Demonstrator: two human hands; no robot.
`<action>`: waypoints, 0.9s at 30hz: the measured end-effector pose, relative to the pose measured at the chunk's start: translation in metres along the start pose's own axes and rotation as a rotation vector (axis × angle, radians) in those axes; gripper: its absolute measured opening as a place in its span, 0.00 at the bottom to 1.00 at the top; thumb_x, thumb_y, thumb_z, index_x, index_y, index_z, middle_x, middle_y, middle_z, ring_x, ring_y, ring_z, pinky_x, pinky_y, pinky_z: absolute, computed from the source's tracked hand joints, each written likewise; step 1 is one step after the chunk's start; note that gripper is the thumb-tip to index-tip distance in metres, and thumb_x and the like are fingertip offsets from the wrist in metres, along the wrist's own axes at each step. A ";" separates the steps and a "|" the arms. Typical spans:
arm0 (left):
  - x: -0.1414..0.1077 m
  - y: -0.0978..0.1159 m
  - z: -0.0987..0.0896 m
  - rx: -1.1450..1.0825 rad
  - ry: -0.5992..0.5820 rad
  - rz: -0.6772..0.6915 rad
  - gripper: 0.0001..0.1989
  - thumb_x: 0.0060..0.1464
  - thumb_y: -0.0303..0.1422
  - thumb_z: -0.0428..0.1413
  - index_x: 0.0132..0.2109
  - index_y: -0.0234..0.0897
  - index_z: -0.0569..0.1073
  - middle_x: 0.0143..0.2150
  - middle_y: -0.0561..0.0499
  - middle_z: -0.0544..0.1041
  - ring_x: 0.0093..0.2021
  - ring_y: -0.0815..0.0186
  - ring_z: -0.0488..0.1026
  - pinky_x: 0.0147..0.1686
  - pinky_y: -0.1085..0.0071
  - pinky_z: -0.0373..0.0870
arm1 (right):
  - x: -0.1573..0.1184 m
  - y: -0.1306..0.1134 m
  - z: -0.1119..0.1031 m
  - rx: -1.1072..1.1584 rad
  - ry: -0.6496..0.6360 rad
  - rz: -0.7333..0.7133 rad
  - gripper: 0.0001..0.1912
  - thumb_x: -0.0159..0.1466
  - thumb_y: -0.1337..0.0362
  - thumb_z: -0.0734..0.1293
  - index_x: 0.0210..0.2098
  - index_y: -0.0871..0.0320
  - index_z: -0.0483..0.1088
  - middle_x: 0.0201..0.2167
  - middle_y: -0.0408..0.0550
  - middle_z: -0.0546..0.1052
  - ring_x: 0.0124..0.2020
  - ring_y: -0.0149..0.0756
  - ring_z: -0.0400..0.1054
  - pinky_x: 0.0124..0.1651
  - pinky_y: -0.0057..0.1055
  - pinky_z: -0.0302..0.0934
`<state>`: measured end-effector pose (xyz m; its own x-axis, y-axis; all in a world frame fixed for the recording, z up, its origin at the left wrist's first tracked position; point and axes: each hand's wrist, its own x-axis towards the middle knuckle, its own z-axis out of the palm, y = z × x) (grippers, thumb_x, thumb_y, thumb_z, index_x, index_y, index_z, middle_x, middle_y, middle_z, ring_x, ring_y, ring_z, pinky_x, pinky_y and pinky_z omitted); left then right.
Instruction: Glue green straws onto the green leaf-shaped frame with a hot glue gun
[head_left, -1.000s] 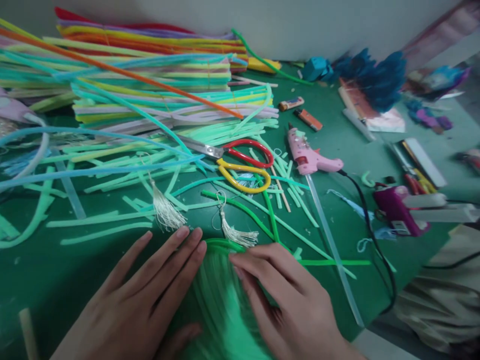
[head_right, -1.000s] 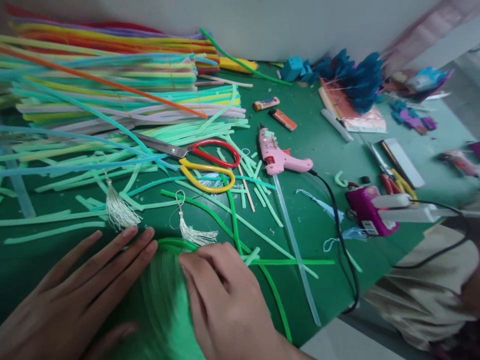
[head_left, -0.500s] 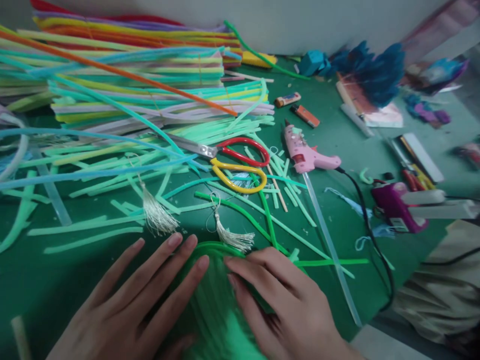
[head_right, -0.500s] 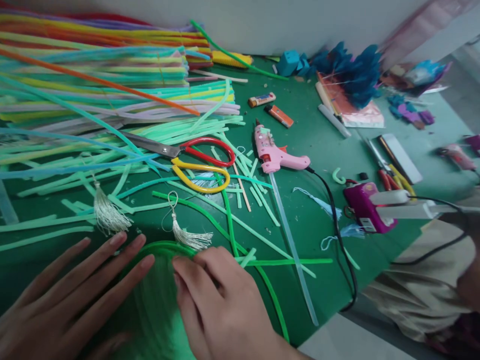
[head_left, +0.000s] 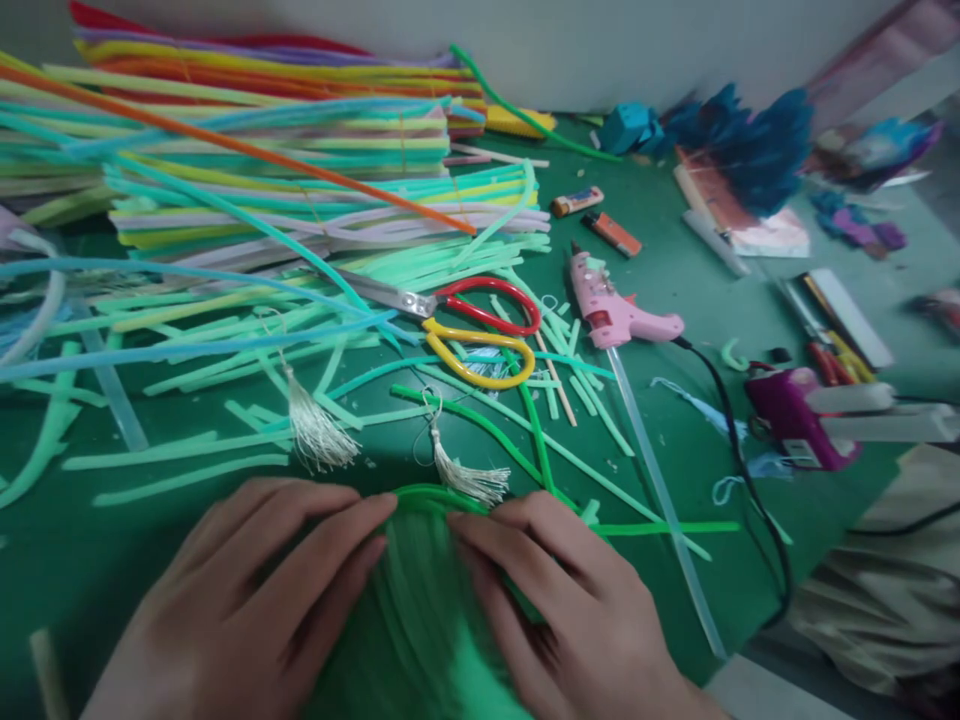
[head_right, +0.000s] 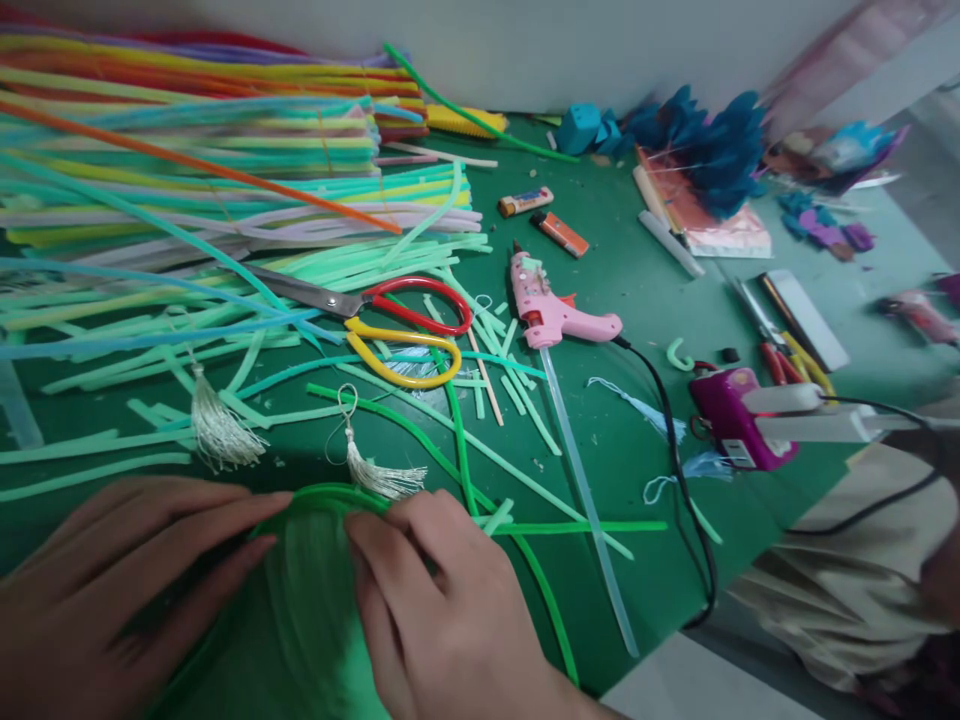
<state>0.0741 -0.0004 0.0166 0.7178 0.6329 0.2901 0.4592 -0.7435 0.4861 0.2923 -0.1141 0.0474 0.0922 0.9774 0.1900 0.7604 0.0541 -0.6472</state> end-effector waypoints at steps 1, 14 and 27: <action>0.007 0.002 0.002 0.009 -0.001 0.002 0.13 0.73 0.38 0.54 0.59 0.51 0.78 0.48 0.56 0.83 0.48 0.64 0.80 0.51 0.63 0.79 | 0.000 0.000 0.000 -0.002 -0.002 -0.002 0.13 0.72 0.76 0.65 0.51 0.64 0.79 0.38 0.53 0.80 0.36 0.38 0.76 0.37 0.34 0.76; 0.045 0.007 0.006 -0.105 0.021 0.008 0.12 0.74 0.41 0.54 0.45 0.47 0.82 0.40 0.57 0.82 0.43 0.66 0.77 0.43 0.68 0.74 | 0.002 -0.001 0.000 0.006 0.000 0.009 0.13 0.73 0.74 0.64 0.51 0.61 0.79 0.36 0.51 0.80 0.36 0.38 0.76 0.37 0.34 0.76; 0.045 0.002 0.007 -0.115 0.042 0.077 0.11 0.73 0.36 0.56 0.45 0.46 0.84 0.40 0.57 0.82 0.45 0.65 0.76 0.42 0.70 0.75 | -0.005 0.001 -0.006 0.068 0.014 0.034 0.14 0.71 0.76 0.67 0.52 0.58 0.78 0.40 0.50 0.82 0.39 0.36 0.78 0.41 0.32 0.77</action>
<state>0.1113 0.0252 0.0245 0.7249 0.5851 0.3637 0.3384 -0.7623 0.5518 0.2968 -0.1204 0.0499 0.1265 0.9761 0.1766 0.7115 0.0348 -0.7018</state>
